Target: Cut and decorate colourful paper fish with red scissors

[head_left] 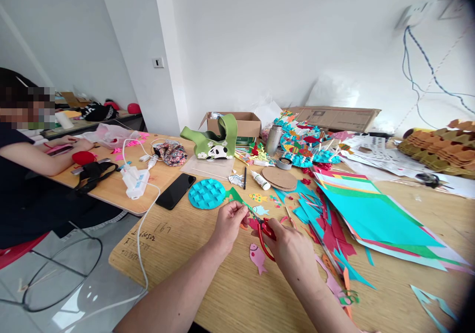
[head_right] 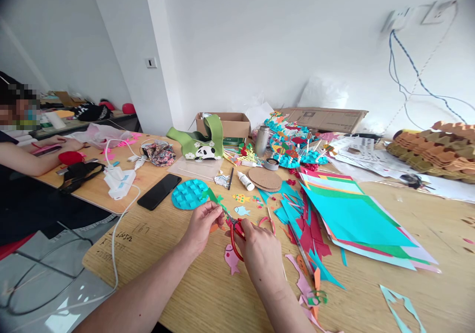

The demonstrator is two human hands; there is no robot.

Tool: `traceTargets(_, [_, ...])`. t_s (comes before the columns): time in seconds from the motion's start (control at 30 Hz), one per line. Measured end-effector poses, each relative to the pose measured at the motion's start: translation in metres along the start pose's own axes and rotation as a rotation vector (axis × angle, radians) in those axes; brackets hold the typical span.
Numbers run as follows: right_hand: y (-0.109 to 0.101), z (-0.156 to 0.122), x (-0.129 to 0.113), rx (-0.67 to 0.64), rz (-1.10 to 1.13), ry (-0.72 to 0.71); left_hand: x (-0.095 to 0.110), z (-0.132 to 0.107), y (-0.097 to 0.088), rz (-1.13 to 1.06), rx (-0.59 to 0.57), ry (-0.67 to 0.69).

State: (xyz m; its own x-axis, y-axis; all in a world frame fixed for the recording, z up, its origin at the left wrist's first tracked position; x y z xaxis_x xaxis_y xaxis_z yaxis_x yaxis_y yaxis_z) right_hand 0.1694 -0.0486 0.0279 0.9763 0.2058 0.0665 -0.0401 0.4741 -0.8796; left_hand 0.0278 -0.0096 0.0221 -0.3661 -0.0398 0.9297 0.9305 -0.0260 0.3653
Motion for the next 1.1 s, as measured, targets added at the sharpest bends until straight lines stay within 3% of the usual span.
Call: traceTargets(1.1, [-0.0075, 0.0022, -0.0005, 0.009, -0.035, -0.033, -0.0057, 0.0015, -0.0006, -0.096, -0.026, -0.062])
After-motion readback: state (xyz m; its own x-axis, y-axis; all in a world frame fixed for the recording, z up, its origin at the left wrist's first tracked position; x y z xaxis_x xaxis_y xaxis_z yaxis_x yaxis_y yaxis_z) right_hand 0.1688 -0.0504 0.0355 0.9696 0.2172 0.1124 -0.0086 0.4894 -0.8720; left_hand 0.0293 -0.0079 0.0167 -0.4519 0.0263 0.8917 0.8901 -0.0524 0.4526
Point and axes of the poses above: each hand's wrist, its own z-axis towards the middle knuckle, its own y-axis out of the palm, x = y × z, the point moved 2 cm from there along z, towards the middle knuckle, and after that the axes turned 3 degrees about -z, right-handed, at the moved point
